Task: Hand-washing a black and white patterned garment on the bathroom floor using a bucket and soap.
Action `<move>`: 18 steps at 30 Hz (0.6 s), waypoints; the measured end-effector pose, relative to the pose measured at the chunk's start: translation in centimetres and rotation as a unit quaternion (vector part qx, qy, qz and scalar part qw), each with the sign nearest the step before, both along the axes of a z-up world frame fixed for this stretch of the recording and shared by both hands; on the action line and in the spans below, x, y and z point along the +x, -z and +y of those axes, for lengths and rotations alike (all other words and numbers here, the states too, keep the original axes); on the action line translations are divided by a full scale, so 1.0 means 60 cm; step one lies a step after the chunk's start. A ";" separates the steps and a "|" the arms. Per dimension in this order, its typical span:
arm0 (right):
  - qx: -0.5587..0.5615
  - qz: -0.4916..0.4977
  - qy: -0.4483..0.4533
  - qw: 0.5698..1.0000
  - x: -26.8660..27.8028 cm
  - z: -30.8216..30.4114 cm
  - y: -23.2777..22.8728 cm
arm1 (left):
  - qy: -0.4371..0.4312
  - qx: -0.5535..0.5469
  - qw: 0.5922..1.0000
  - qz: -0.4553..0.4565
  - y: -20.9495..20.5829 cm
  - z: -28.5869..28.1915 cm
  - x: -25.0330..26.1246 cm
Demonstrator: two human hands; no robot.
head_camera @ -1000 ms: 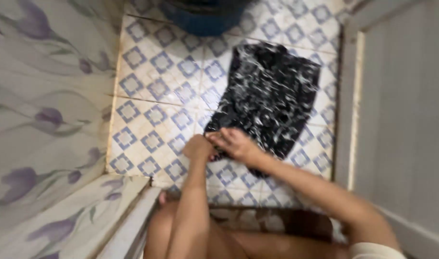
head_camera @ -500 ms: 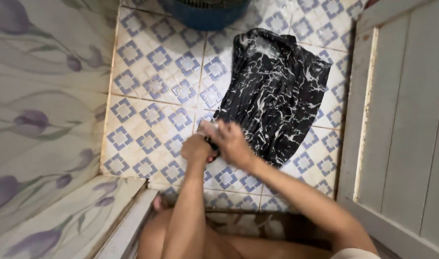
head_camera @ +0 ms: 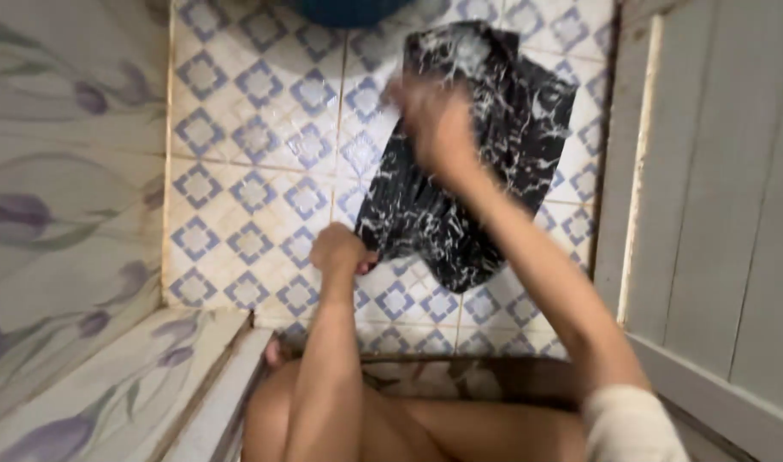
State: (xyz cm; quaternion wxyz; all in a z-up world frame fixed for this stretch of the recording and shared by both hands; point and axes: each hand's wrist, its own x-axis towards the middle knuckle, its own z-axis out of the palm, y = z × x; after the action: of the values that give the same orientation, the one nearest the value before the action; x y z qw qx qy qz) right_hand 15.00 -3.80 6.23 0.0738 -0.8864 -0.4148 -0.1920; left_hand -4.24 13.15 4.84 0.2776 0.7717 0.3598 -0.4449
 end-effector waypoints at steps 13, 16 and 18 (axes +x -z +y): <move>0.114 -0.029 0.062 0.991 0.235 -0.095 0.103 | 0.018 0.178 0.971 -0.157 0.195 -0.025 -0.034; 0.041 0.059 0.082 0.994 0.146 -0.094 0.080 | 0.012 -0.024 1.000 0.016 0.034 0.005 0.003; 0.083 0.156 0.022 0.984 -0.027 -0.065 0.078 | 0.015 -0.020 0.999 0.020 0.005 -0.002 0.006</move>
State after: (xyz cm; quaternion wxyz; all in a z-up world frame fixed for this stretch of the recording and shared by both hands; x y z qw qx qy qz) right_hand 13.37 -7.67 1.55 0.2062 -0.9052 -0.3612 -0.0869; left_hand -3.86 13.04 4.53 0.2790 0.7626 0.3445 -0.4711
